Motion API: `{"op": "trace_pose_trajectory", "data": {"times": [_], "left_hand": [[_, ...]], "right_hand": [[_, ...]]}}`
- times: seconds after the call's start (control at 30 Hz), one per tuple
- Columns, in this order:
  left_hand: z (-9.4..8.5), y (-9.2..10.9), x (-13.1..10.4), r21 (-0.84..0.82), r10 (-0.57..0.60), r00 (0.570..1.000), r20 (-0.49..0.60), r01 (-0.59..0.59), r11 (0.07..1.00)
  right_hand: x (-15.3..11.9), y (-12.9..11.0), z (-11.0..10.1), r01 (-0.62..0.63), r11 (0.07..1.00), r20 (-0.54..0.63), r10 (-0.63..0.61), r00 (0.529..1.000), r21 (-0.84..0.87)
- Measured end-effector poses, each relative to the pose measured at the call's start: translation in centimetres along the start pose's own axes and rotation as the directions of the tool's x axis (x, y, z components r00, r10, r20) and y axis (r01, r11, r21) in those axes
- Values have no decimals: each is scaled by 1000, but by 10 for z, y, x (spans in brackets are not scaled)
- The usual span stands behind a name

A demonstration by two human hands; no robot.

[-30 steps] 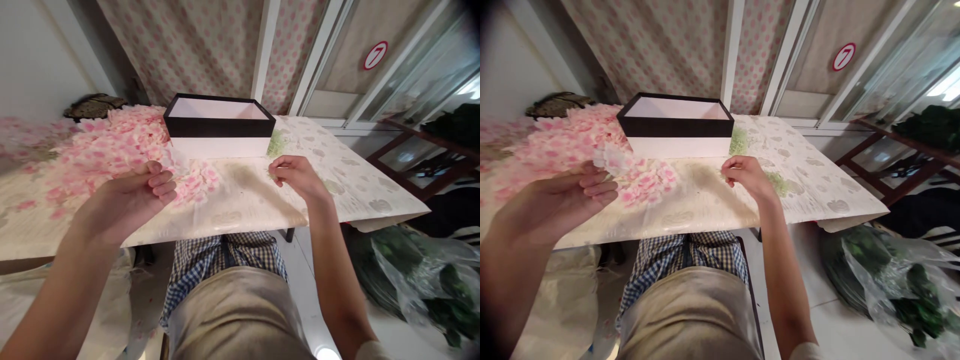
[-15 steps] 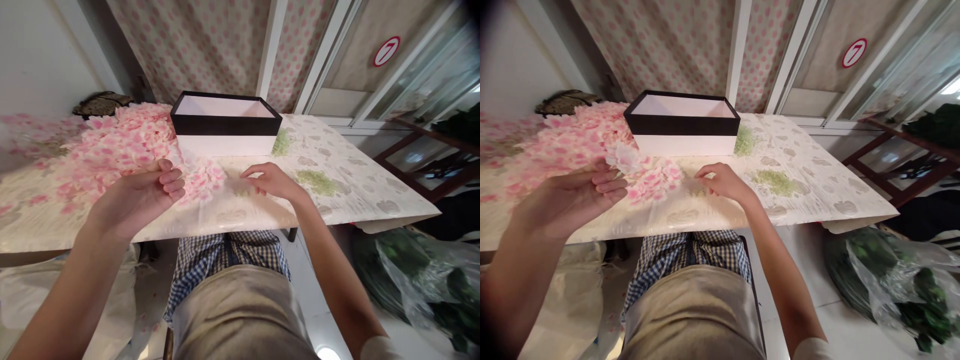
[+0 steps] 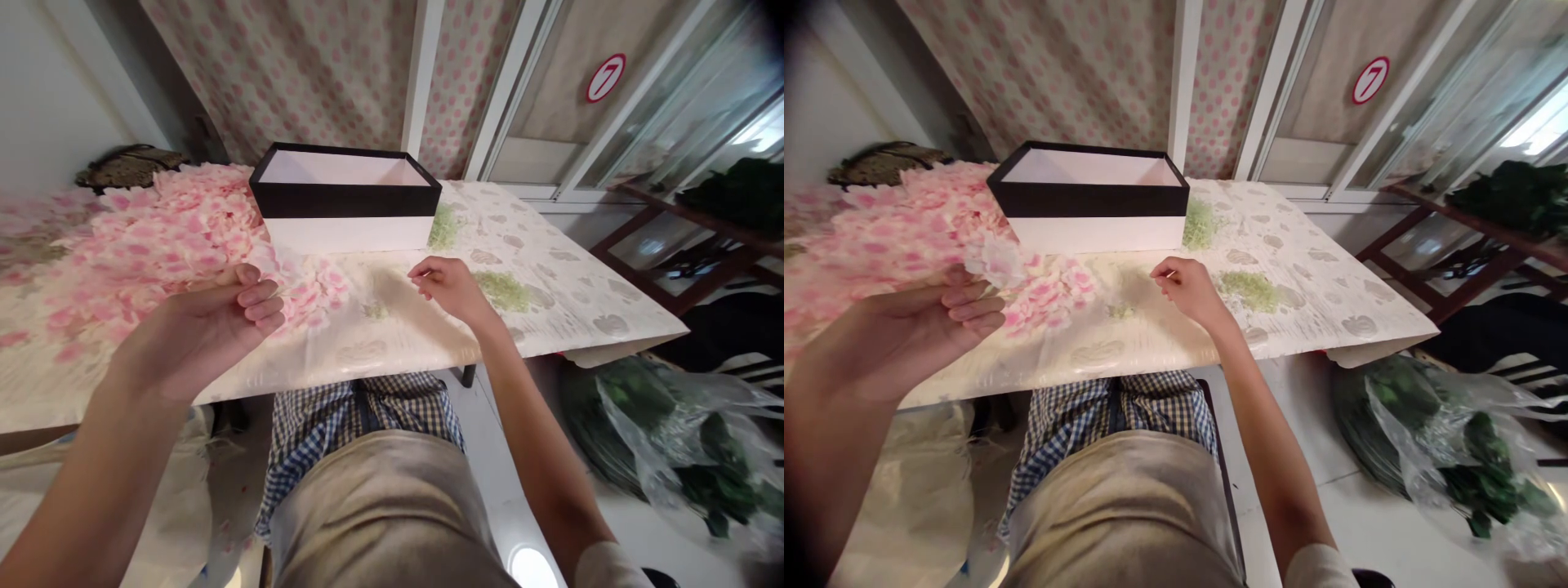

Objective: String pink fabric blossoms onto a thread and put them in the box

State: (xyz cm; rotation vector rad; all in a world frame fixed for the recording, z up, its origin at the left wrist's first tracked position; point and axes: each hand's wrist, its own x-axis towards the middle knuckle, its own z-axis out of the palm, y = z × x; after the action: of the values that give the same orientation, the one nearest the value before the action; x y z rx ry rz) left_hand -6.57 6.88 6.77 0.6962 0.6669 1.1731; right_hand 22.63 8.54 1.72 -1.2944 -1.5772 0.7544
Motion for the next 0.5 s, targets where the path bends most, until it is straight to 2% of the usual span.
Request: {"op": "trace_pose_trajectory", "data": {"times": [0.17,0.27,0.33,0.4,0.47,0.5], "left_hand": [[-3,-2,0,35,21,999,45,-23,999],[-2,-8,0,165,157,986,55,-164,973],[-1,-13,2,279,304,951,53,-306,910],[-3,-15,4,376,437,898,57,-425,823],[-9,-14,6,515,562,825,61,-509,690],[-14,-12,7,625,615,785,75,-518,584]], "right_hand": [[-8,-1,10,51,995,51,-55,997,82],[-20,1,8,79,990,18,-82,997,116],[-27,4,8,91,989,-5,-91,996,115],[-31,6,10,95,991,-10,-94,996,92],[-33,8,14,93,995,-22,-92,996,39],[-32,8,15,89,996,-37,-89,995,0]]}}
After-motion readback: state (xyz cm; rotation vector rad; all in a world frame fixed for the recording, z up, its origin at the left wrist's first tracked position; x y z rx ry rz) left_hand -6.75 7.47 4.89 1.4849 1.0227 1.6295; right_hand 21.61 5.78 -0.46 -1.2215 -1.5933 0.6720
